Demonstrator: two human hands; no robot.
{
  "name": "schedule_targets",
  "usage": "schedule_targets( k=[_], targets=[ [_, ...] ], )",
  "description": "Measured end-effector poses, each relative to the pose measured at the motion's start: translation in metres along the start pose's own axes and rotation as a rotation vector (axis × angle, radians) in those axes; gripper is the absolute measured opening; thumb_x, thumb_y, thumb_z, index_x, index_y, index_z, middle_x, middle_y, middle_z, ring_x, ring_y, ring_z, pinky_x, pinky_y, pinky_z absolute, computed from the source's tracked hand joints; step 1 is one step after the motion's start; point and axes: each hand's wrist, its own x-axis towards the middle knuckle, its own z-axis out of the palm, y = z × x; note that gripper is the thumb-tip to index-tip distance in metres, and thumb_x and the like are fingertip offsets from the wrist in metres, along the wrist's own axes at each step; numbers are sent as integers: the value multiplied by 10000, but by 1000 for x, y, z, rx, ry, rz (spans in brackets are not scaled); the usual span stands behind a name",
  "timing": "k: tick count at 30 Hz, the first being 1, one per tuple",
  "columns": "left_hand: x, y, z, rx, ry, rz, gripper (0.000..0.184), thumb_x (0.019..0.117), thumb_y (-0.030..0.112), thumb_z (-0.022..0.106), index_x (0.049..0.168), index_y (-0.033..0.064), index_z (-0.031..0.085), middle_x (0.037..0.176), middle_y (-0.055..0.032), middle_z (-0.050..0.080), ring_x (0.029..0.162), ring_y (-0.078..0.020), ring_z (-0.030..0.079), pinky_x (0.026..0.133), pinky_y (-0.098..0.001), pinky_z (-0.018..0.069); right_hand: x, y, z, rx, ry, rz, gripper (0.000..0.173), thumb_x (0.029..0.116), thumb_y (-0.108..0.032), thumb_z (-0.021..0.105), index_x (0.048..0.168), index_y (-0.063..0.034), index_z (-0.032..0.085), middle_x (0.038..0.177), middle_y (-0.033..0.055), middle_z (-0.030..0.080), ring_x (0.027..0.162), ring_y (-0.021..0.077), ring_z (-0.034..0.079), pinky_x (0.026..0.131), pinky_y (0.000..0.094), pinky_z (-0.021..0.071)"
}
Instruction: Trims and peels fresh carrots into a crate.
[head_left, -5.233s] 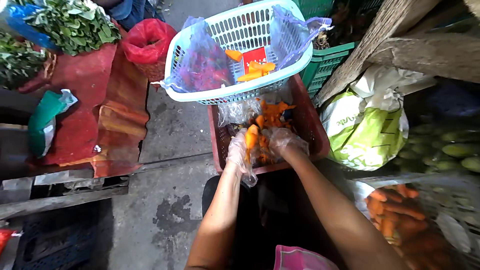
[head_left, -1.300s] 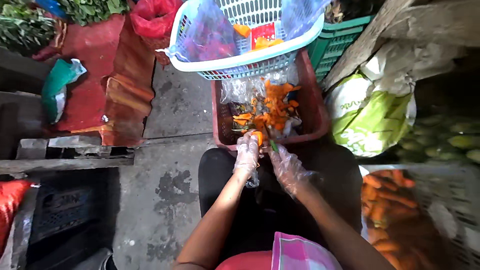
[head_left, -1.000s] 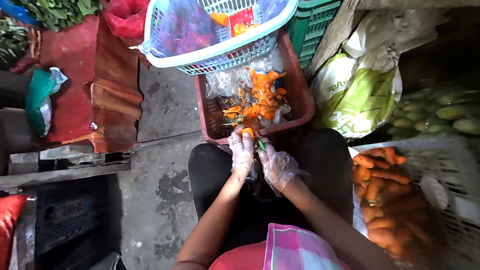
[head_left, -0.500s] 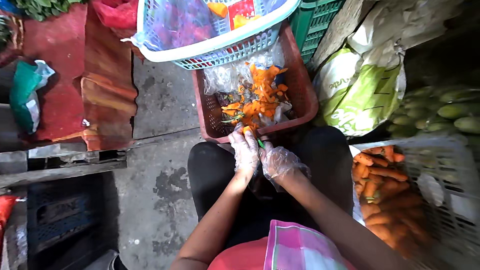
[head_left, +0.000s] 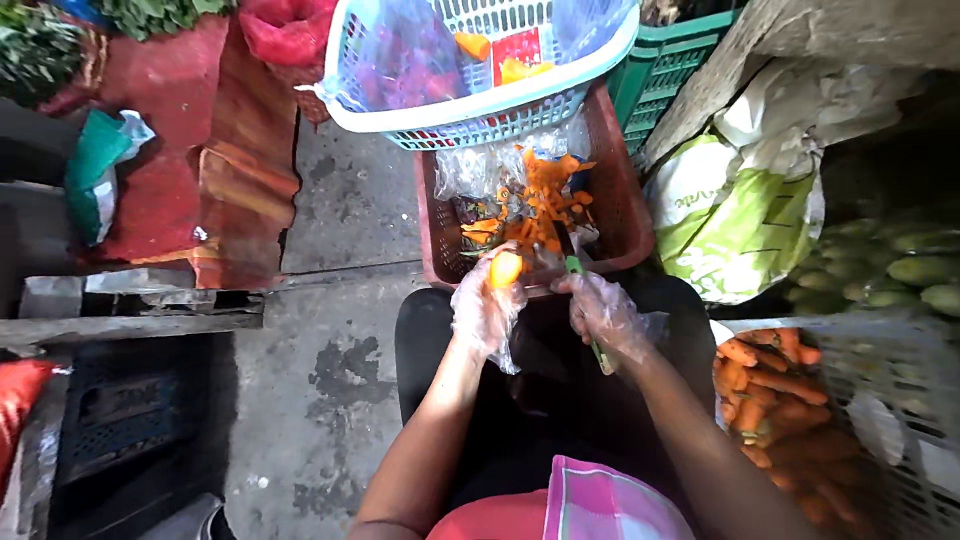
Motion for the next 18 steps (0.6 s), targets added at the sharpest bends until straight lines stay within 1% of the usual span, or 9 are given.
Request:
schedule_targets(
  k=[3, 5, 7, 9, 10, 11, 12, 14, 18],
  targets=[
    [-2, 9, 3, -27, -94, 31, 471, 1058, 228, 176, 1211, 106, 605, 880, -38, 659, 585, -83, 577, 516, -216, 501, -3, 3, 6, -16, 20, -65, 353, 1124, -241, 388, 1176, -16, 655, 605, -45, 473, 487, 25, 471, 509, 196, 448],
    [-1, 11, -1, 85, -147, 69, 395, 1023, 206, 249, 1201, 118, 591, 863, -10, 659, 615, -65, 590, 555, -207, 516, -3, 10, 11, -124, 83, -159, 353, 1110, -258, 408, 1152, -29, 672, 649, -25, 525, 541, 54, 507, 568, 249, 473],
    [2, 12, -7, 438, -110, 154, 325, 955, 127, 411, 1257, 87, 523, 830, 13, 613, 622, -54, 566, 594, -219, 513, -9, 12, 14, -314, 153, -266, 383, 1099, -285, 438, 1197, -11, 687, 774, 107, 645, 688, 219, 625, 701, 420, 532],
    [5, 9, -15, 843, -77, 257, 358, 984, 127, 523, 1321, 9, 502, 971, -64, 632, 727, -92, 621, 671, -267, 558, -21, 5, 16, -506, 185, -336, 421, 1084, -308, 472, 1216, 30, 687, 884, 240, 716, 843, 406, 716, 798, 569, 557],
    [5, 5, -19, 1016, -60, 310, 378, 990, 149, 540, 1328, -18, 512, 1092, -119, 638, 855, -136, 649, 757, -317, 566, -26, 0, 18, -595, 166, -312, 437, 1085, -325, 470, 1222, 31, 684, 910, 263, 721, 888, 444, 721, 815, 591, 557],
    [5, -1, -22, 1153, -54, 360, 387, 1001, 156, 535, 1333, -41, 523, 1258, -183, 601, 1063, -214, 635, 906, -387, 545, -30, -10, 19, -670, 90, -218, 455, 1099, -334, 447, 1279, 27, 658, 990, 288, 718, 978, 469, 709, 874, 604, 541],
    [5, -6, -23, 1250, -41, 409, 371, 1018, 140, 535, 1325, -69, 539, 1373, -244, 544, 1236, -308, 571, 1032, -450, 485, -31, -21, 20, -737, -12, -92, 473, 1116, -343, 404, 1355, 10, 609, 1097, 297, 703, 1085, 469, 681, 946, 600, 512],
    [5, -18, -19, 1373, 34, 458, 326, 1013, 101, 560, 1277, -91, 579, 1404, -301, 506, 1294, -419, 522, 1069, -506, 447, -25, -30, 23, -813, -156, 78, 499, 1131, -360, 340, 1439, -16, 530, 1239, 284, 664, 1213, 441, 631, 1023, 574, 475],
    [1, -19, -9, 1503, 109, 362, 382, 974, 77, 630, 1321, -69, 566, 1413, -281, 518, 1280, -405, 550, 1081, -482, 450, -19, -32, 29, -847, -212, 143, 510, 1135, -365, 319, 1458, -18, 505, 1293, 272, 643, 1260, 417, 609, 1048, 553, 464]
  ],
)
